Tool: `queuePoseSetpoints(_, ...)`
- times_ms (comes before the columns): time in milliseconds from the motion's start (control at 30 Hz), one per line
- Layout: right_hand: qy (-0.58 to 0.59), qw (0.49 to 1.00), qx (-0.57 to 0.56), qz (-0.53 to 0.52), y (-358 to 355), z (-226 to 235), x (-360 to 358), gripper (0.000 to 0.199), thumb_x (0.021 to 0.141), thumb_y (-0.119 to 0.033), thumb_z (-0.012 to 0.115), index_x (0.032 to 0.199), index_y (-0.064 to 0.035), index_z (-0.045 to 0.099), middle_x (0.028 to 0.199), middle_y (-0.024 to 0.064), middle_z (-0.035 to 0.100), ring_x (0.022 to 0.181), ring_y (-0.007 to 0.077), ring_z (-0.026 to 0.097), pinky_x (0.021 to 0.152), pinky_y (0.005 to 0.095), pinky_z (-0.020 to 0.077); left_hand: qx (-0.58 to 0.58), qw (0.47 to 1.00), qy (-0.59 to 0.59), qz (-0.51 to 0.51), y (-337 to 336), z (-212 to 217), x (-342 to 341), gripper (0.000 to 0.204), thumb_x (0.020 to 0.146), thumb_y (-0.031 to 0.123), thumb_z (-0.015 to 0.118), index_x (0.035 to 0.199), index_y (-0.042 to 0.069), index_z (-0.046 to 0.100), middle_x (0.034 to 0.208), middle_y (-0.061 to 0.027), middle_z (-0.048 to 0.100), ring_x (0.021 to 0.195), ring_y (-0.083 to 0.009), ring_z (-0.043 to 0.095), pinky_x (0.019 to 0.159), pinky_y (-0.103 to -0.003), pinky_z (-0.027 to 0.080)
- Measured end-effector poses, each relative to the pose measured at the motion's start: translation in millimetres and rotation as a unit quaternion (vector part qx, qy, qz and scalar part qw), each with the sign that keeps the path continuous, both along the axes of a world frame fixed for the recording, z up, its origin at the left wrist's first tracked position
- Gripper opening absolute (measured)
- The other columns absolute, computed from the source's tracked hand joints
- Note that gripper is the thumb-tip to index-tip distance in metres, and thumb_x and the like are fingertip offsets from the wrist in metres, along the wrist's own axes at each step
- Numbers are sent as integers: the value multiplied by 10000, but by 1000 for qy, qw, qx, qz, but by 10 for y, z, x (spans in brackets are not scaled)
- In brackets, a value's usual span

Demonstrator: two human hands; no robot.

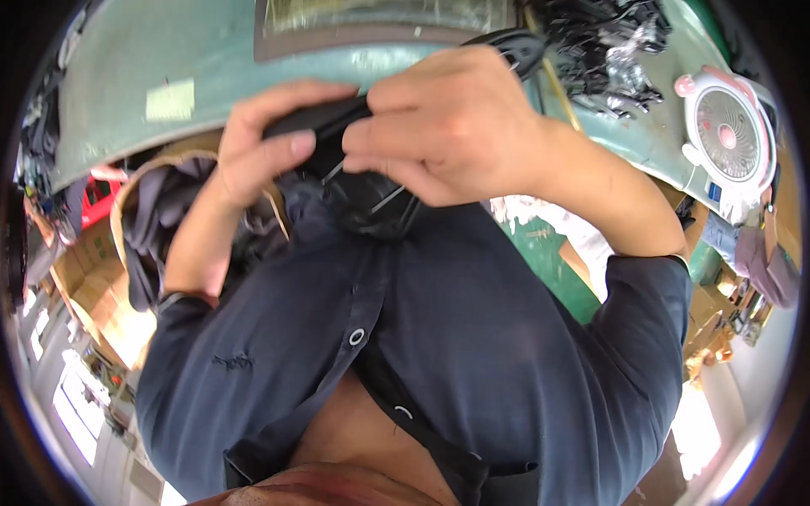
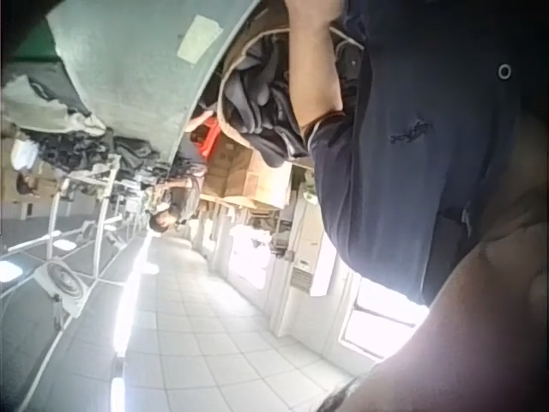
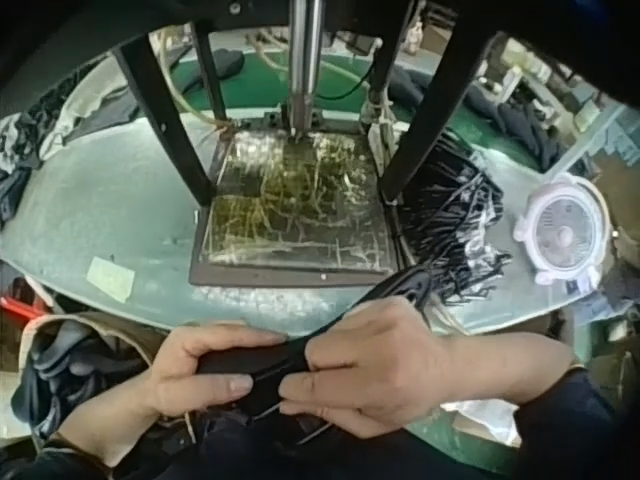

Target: Assemble bicycle seats by checking components and operating a press machine.

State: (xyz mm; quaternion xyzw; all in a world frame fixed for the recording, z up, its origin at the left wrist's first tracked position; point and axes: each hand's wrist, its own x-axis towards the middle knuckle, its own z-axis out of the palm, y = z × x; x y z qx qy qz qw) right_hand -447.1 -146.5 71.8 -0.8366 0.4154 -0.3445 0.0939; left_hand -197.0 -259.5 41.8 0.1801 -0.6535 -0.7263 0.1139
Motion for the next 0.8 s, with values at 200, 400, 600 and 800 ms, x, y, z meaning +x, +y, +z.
queuePoseSetpoints(200,-48,962,-112,-246,-313,-93,-309,558,802,-287,906,1265,-48,707,1271,164,671,1142,393,660,953,465,565,95,971,49,215,-110,-430,-257,500,993,171,678,1424,-79,638,1382,-161,687,1269,-232,646,1117,-347,472)
queuePoseSetpoints(400,-101,917,31,-384,-482,-885,-233,639,896,-331,795,1390,27,605,1315,250,658,1117,438,700,936,464,604,-8,935,21,353,-308,-624,-1010,364,1071,198,646,1325,-63,661,1334,-157,694,1206,-217,657,1053,-354,511)
queuePoseSetpoints(600,-85,890,-87,-439,-1047,-1092,-501,548,800,-214,762,1313,-41,677,1083,139,724,852,347,754,723,446,629,-553,773,-22,310,-849,-722,-1509,299,976,203,775,836,-53,713,1259,-227,720,1102,-371,698,979,-398,538)
queuePoseSetpoints(800,-95,880,-118,-451,-1305,-1123,-645,482,851,-272,801,1285,-80,719,1127,118,748,885,319,758,705,418,626,-585,739,70,327,-1112,-788,-1712,341,953,188,794,744,-29,631,1234,-209,735,951,-352,727,819,-391,576)
